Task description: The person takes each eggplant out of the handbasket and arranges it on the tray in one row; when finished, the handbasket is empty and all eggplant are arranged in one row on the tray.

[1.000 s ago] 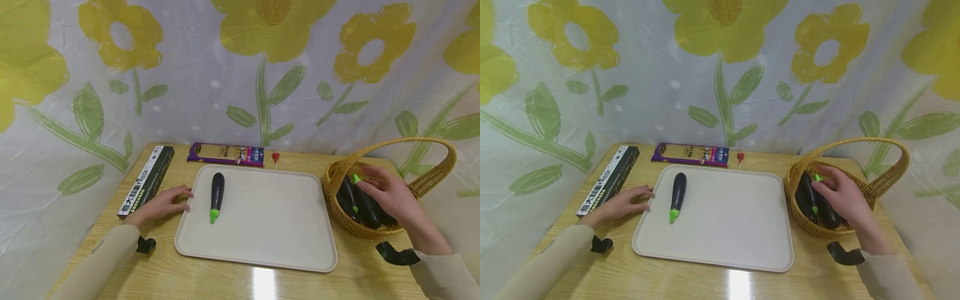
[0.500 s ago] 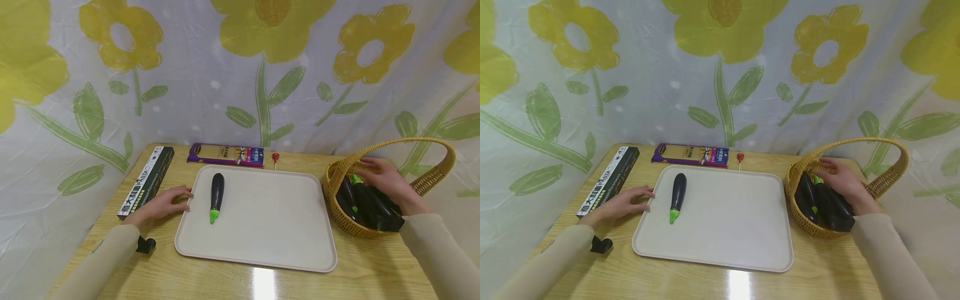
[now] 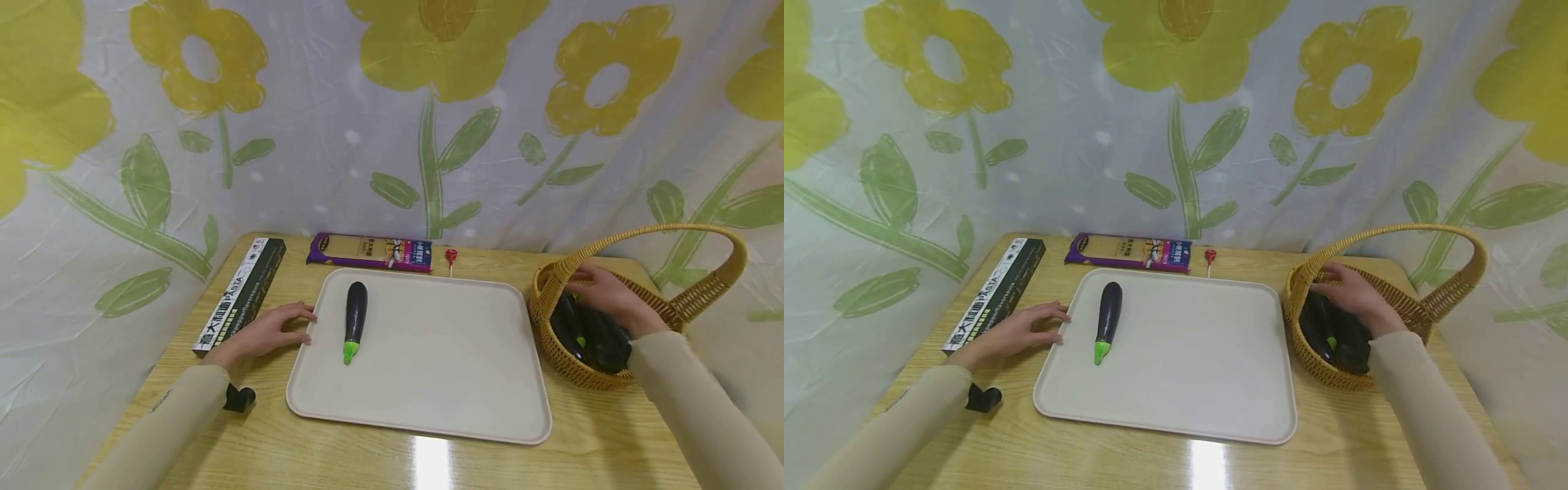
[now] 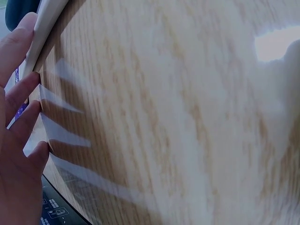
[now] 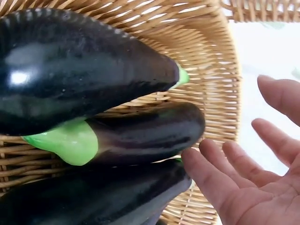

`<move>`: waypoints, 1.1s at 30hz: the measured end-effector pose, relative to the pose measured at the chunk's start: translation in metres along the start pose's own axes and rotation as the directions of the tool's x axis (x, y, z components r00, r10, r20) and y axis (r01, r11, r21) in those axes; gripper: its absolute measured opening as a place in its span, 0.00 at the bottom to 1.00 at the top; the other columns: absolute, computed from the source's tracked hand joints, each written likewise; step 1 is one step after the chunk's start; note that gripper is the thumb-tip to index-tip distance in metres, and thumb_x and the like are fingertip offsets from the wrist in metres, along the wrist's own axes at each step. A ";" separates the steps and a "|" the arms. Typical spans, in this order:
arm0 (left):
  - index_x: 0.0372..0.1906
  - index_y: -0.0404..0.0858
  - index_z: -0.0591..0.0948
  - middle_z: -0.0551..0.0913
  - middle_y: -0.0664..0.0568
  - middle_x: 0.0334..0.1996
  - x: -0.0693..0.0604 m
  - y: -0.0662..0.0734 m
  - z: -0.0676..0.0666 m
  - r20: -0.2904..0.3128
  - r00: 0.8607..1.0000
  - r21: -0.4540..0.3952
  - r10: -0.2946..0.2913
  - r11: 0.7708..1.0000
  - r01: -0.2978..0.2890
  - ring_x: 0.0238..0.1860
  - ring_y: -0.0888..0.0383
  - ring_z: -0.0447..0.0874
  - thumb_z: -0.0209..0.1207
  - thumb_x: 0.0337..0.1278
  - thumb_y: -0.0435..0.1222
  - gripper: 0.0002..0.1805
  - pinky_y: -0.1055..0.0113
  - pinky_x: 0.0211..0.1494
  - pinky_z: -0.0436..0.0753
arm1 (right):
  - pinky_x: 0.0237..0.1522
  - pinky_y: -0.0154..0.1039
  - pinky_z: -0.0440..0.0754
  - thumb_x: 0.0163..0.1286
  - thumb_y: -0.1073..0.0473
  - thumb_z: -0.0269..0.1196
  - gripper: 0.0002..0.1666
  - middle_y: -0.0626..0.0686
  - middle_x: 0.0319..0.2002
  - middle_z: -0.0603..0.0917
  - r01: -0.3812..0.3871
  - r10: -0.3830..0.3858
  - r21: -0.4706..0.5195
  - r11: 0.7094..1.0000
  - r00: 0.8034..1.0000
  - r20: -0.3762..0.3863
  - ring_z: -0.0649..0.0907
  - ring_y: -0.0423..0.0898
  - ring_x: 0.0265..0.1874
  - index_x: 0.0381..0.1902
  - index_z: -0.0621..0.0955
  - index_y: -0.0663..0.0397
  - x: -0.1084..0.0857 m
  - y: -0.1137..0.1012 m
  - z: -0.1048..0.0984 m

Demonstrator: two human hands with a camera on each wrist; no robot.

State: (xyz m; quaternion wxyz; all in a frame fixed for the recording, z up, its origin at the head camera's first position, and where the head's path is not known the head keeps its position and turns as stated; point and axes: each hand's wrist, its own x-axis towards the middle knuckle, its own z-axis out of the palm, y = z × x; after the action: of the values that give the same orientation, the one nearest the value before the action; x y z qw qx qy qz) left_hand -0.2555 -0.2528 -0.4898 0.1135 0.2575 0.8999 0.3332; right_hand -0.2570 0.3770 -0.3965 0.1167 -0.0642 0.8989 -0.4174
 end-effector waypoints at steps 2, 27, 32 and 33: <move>0.57 0.44 0.80 0.71 0.40 0.67 0.000 0.001 0.000 -0.001 1.000 -0.002 -0.002 1.000 0.002 0.72 0.36 0.56 0.65 0.60 0.46 0.22 0.40 0.73 0.55 | 0.59 0.66 0.71 0.76 0.49 0.55 0.35 0.71 0.68 0.62 -0.030 0.030 -0.015 0.999 0.999 0.022 0.65 0.69 0.65 0.70 0.62 0.64 0.002 0.001 0.002; 0.57 0.44 0.80 0.70 0.40 0.67 0.000 0.001 0.000 -0.004 1.000 0.015 -0.005 1.000 0.005 0.72 0.36 0.56 0.66 0.59 0.45 0.22 0.40 0.73 0.55 | 0.58 0.64 0.73 0.73 0.67 0.55 0.35 0.83 0.66 0.54 -0.084 0.083 0.003 0.996 0.986 0.142 0.64 0.76 0.63 0.71 0.55 0.75 0.007 0.018 0.005; 0.57 0.45 0.80 0.70 0.40 0.67 0.001 -0.003 0.001 -0.005 1.000 0.016 -0.006 1.000 0.006 0.72 0.36 0.56 0.66 0.59 0.47 0.22 0.40 0.73 0.55 | 0.56 0.64 0.75 0.71 0.67 0.57 0.34 0.83 0.64 0.59 -0.050 0.055 -0.042 0.998 0.988 0.144 0.66 0.76 0.62 0.69 0.59 0.73 0.008 0.019 0.004; 0.57 0.45 0.80 0.70 0.40 0.67 0.001 -0.003 0.001 -0.005 1.000 0.016 -0.005 1.000 0.006 0.72 0.36 0.56 0.66 0.59 0.47 0.22 0.40 0.73 0.55 | 0.56 0.64 0.76 0.71 0.67 0.58 0.33 0.82 0.64 0.61 -0.032 0.041 -0.064 0.997 0.989 0.141 0.67 0.76 0.61 0.69 0.60 0.73 0.008 0.019 0.004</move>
State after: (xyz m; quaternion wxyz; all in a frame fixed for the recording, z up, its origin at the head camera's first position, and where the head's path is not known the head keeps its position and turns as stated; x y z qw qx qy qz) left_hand -0.2571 -0.2541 -0.4927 0.1101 0.2551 0.9035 0.3264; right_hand -0.2634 0.3843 -0.4147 0.1863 -0.0809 0.9017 -0.3817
